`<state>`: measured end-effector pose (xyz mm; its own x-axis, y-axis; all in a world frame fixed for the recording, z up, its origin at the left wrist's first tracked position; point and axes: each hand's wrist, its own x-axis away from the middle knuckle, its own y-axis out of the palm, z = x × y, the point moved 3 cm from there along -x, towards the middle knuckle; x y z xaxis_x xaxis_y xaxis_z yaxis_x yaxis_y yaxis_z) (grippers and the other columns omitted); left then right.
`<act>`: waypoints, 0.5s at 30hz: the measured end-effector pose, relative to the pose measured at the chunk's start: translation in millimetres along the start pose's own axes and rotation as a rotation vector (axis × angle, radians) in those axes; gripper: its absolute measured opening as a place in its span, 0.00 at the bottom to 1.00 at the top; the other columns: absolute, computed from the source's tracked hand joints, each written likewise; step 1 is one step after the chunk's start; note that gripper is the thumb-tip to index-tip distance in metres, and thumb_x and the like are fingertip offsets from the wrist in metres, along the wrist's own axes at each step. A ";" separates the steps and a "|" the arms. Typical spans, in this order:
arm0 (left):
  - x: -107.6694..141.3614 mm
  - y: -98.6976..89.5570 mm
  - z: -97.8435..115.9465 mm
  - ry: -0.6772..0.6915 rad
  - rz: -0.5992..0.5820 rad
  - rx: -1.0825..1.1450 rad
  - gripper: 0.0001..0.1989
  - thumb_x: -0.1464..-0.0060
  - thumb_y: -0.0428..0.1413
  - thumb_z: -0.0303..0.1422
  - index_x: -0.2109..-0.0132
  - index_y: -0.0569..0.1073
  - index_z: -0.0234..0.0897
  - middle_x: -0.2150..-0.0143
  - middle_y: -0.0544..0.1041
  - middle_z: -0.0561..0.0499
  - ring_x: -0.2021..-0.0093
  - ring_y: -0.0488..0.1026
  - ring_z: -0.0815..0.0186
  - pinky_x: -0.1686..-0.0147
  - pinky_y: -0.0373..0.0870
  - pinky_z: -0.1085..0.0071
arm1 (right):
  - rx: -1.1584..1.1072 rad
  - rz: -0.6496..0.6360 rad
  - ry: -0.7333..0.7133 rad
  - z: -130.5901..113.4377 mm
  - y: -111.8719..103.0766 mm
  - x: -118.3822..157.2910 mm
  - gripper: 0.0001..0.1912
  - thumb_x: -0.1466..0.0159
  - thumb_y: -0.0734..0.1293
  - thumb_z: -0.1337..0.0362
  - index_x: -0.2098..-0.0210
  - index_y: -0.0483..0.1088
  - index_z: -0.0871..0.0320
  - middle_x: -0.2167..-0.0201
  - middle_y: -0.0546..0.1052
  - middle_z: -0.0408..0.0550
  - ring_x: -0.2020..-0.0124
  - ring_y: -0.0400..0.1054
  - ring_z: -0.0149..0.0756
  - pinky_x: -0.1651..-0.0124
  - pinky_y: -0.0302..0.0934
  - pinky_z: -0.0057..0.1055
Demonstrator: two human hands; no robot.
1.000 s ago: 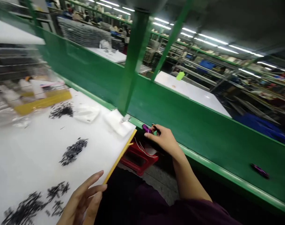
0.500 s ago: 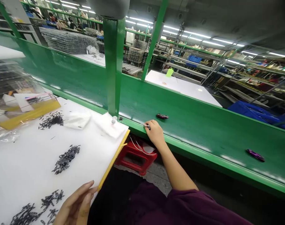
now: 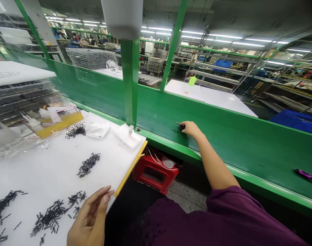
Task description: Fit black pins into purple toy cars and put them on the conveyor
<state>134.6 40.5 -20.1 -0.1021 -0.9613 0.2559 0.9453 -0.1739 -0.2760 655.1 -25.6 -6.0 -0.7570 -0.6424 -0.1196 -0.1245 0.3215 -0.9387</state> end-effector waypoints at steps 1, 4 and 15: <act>-0.6 0.1 -1.4 0.008 -0.010 0.020 0.21 0.37 0.62 0.53 0.49 0.82 0.43 0.48 0.89 0.46 0.38 0.83 0.44 0.32 0.77 0.47 | -0.023 0.003 -0.010 0.2 -0.8 -2.6 0.18 0.25 0.73 0.54 0.42 0.75 0.57 0.43 0.79 0.53 0.46 0.77 0.44 0.43 0.77 0.47; -2.0 0.1 -4.8 0.026 -0.022 0.058 0.22 0.37 0.62 0.53 0.48 0.81 0.42 0.48 0.89 0.44 0.38 0.83 0.45 0.32 0.76 0.48 | -0.103 0.045 -0.031 0.1 3.3 -0.3 0.20 0.25 0.73 0.54 0.40 0.74 0.58 0.43 0.79 0.53 0.47 0.78 0.44 0.44 0.77 0.47; -3.5 -0.4 -14.3 0.104 -0.010 0.098 0.23 0.36 0.63 0.54 0.48 0.82 0.40 0.49 0.89 0.44 0.43 0.85 0.47 0.36 0.79 0.51 | -0.046 0.233 0.213 45.1 28.1 82.5 0.16 0.25 0.72 0.53 0.46 0.76 0.59 0.49 0.80 0.50 0.52 0.78 0.41 0.47 0.77 0.44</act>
<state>130.2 40.9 -34.2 -0.1382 -0.9776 0.1589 0.9694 -0.1663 -0.1804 618.1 -101.0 -56.8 -0.8854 -0.3887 -0.2550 0.0430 0.4776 -0.8775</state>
